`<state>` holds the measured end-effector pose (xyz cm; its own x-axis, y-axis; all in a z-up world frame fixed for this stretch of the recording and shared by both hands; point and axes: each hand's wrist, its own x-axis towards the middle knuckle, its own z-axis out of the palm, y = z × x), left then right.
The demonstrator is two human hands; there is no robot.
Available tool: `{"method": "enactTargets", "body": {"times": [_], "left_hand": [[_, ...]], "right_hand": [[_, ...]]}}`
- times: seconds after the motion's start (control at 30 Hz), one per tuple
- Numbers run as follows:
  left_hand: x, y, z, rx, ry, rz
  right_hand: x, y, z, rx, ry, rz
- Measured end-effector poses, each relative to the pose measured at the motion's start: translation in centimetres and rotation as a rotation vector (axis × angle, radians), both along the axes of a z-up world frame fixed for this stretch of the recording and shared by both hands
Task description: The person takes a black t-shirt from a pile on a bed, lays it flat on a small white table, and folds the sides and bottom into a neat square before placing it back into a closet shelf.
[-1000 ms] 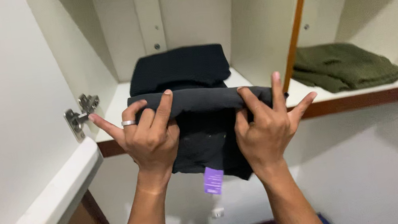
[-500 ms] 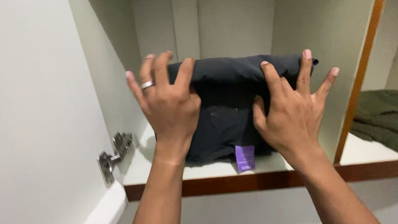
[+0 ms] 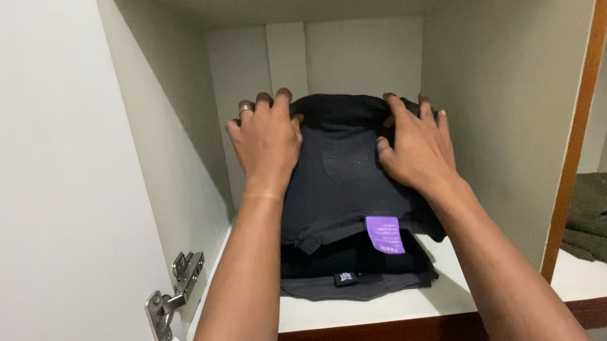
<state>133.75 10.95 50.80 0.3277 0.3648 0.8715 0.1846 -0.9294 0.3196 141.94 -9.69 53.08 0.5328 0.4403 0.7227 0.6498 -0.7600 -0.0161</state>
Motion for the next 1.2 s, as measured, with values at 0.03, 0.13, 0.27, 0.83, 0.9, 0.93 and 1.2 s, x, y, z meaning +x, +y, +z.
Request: {"method": "enactTargets", "body": {"times": [0.03,0.13,0.27,0.83,0.9,0.93,1.2], "left_hand": [[0.5,0.3,-0.5,-0.001,0.003,0.003],[1.7,0.8,-3.2,-0.138,0.276,0.027],[2.2,1.3,-6.8,-0.453,0.638,-0.111],[4.0,-5.4,-5.2,-0.454,0.426,-0.677],[4.4,-5.7,-6.5,-0.424,0.516,-0.571],[4.8,-5.6,-6.6,-0.421,0.514,-0.568],[4.7,-4.4,-5.4,-0.523,0.747,-0.480]], "right_hand": [[0.6,0.3,-0.2,-0.017,0.128,-0.031],[2.3,1.0,-2.4,-0.258,0.352,-0.121],[4.1,0.6,-5.2,-0.117,0.688,-0.007],[7.4,4.2,-7.5,-0.238,0.450,0.462],[8.2,4.0,-8.8,-0.176,0.490,0.403],[8.5,4.0,-9.2,-0.117,0.539,0.342],[7.4,3.4,-7.5,-0.149,0.600,0.133]]}}
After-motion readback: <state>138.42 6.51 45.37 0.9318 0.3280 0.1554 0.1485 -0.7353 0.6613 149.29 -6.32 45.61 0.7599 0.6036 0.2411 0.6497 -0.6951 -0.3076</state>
